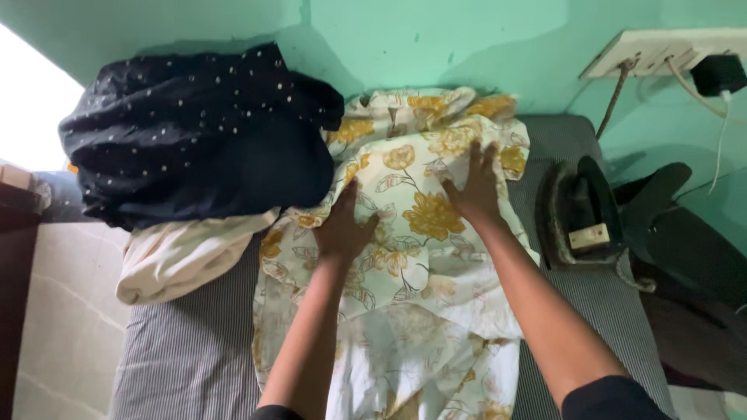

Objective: The person irons a floral-patterned shirt on a bed using a handheld electric iron. They smooth the fabric with their hands, move the iron back and forth across the shirt's body and sleeves, and adjust the garment's position to ensure even coverage.

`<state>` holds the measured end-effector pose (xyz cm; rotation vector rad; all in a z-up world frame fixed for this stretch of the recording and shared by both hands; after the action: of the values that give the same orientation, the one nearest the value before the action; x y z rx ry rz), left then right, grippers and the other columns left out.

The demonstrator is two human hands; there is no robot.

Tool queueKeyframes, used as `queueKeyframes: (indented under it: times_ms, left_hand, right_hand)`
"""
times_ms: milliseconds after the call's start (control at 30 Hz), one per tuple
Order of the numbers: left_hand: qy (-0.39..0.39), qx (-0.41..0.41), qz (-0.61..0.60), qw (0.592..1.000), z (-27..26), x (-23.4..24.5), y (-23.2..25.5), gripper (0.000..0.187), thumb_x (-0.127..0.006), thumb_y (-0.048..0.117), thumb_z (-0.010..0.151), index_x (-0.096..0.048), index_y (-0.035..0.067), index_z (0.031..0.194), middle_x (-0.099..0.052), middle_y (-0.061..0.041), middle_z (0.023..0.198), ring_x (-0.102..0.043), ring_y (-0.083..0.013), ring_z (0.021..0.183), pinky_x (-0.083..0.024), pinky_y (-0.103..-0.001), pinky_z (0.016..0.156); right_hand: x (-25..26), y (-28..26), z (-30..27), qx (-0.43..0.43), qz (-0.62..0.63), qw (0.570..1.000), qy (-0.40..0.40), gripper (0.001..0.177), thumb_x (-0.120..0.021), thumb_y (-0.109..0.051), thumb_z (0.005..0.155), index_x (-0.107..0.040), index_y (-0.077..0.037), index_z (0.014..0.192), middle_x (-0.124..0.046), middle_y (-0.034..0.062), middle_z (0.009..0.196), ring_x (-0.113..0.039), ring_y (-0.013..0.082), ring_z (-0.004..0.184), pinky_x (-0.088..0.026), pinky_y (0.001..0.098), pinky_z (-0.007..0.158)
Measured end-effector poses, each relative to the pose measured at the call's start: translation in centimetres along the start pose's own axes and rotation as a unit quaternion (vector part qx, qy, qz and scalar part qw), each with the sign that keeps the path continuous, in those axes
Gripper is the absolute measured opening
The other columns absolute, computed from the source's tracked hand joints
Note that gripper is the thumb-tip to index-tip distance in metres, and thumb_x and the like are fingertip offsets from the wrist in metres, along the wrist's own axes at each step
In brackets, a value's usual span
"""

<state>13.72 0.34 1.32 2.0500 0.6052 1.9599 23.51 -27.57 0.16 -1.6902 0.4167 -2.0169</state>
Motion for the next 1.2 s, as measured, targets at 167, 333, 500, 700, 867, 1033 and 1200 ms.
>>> queueKeyframes:
  times_ms: [167, 333, 500, 700, 867, 1033, 1200]
  left_hand:
    - [0.013, 0.011, -0.004, 1.000, 1.8, -1.7, -0.4, 0.101, -0.061, 0.065, 0.084, -0.020, 0.017, 0.162, -0.026, -0.008, 0.166, -0.023, -0.0298, 0.154, -0.014, -0.061, 0.120]
    - [0.017, -0.057, 0.070, 0.996, -3.5, -0.9, 2.7, 0.090, -0.059, 0.064, 0.092, -0.030, 0.010, 0.158, -0.030, -0.020, 0.165, -0.027, -0.0381, 0.152, -0.015, -0.063, 0.120]
    - [-0.020, -0.193, -0.006, 0.981, -11.1, 0.2, 5.9, 0.088, -0.079, 0.053, 0.073, -0.049, 0.006, 0.141, -0.045, -0.020, 0.150, -0.036, -0.0395, 0.142, -0.019, -0.065, 0.116]
    - [-0.041, -0.156, 0.006, 0.987, -10.4, 0.3, 6.8, 0.069, -0.084, 0.031, 0.067, -0.056, 0.007, 0.126, -0.054, -0.015, 0.134, -0.045, -0.0344, 0.134, -0.026, -0.062, 0.115]
    - [0.039, -0.203, 0.045, 0.977, -12.6, -1.0, 4.9, 0.053, -0.066, 0.006, 0.079, -0.058, 0.011, 0.131, -0.057, -0.012, 0.139, -0.050, -0.0324, 0.139, -0.034, -0.055, 0.119]
    - [0.160, -0.266, 0.033, 0.950, -16.8, 0.6, 3.8, 0.074, -0.067, 0.016, 0.068, -0.054, 0.000, 0.139, -0.052, -0.023, 0.143, -0.046, -0.0449, 0.133, -0.031, -0.060, 0.107]
    - [-0.132, -0.337, -0.004, 0.932, -24.8, 0.1, 5.4, 0.065, -0.071, 0.041, 0.084, -0.054, 0.002, 0.133, -0.052, -0.020, 0.136, -0.047, -0.0390, 0.129, -0.037, -0.056, 0.107]
  right_hand:
    - [-0.9, -0.3, 3.0, 0.023, 0.065, 0.996, -0.064, 0.108, -0.080, -0.033, 0.081, -0.012, -0.010, 0.163, 0.005, 0.0345, 0.166, -0.013, 0.0528, 0.152, -0.035, 0.0507, 0.116]
    - [4.7, -2.2, -7.2, 0.082, 0.043, 0.993, 0.067, 0.068, -0.072, -0.023, 0.096, -0.038, 0.001, 0.150, -0.035, 0.0320, 0.156, -0.039, 0.0499, 0.144, -0.038, 0.0526, 0.118]
    - [9.1, -4.7, -22.3, -0.041, -0.067, 0.994, 0.076, 0.057, -0.079, -0.036, 0.082, -0.056, -0.008, 0.127, -0.053, 0.0209, 0.119, -0.056, 0.0399, 0.111, -0.046, 0.0499, 0.094]
    - [9.0, -0.5, -28.8, -0.066, -0.049, 0.996, 0.039, 0.080, -0.082, -0.023, 0.068, -0.050, -0.004, 0.139, -0.050, 0.0240, 0.130, -0.056, 0.0412, 0.114, -0.052, 0.0464, 0.089]
    - [10.5, 13.2, -28.6, -0.300, 0.126, 0.939, -0.113, 0.051, -0.080, -0.004, 0.076, -0.064, -0.011, 0.124, -0.074, 0.0093, 0.106, -0.073, 0.0316, 0.097, -0.059, 0.0469, 0.083]
    - [14.8, 8.8, -27.9, -0.134, -0.192, 0.972, -0.029, 0.063, -0.083, -0.012, 0.076, -0.059, -0.009, 0.134, -0.060, 0.0177, 0.129, -0.059, 0.0376, 0.120, -0.050, 0.0491, 0.101]
    - [12.1, -2.7, -22.1, 0.127, -0.075, 0.989, -0.030, 0.088, -0.084, -0.015, 0.070, -0.043, -0.010, 0.148, -0.038, 0.0242, 0.152, -0.038, 0.0464, 0.141, -0.032, 0.0555, 0.114]
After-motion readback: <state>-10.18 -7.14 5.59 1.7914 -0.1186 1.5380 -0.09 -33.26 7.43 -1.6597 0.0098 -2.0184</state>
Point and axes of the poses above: each hand's wrist, its own z-axis towards the middle knuckle, its own x-axis out of the back of the hand, y = z × x, the point moved 3 cm from there along z, towards the middle knuckle
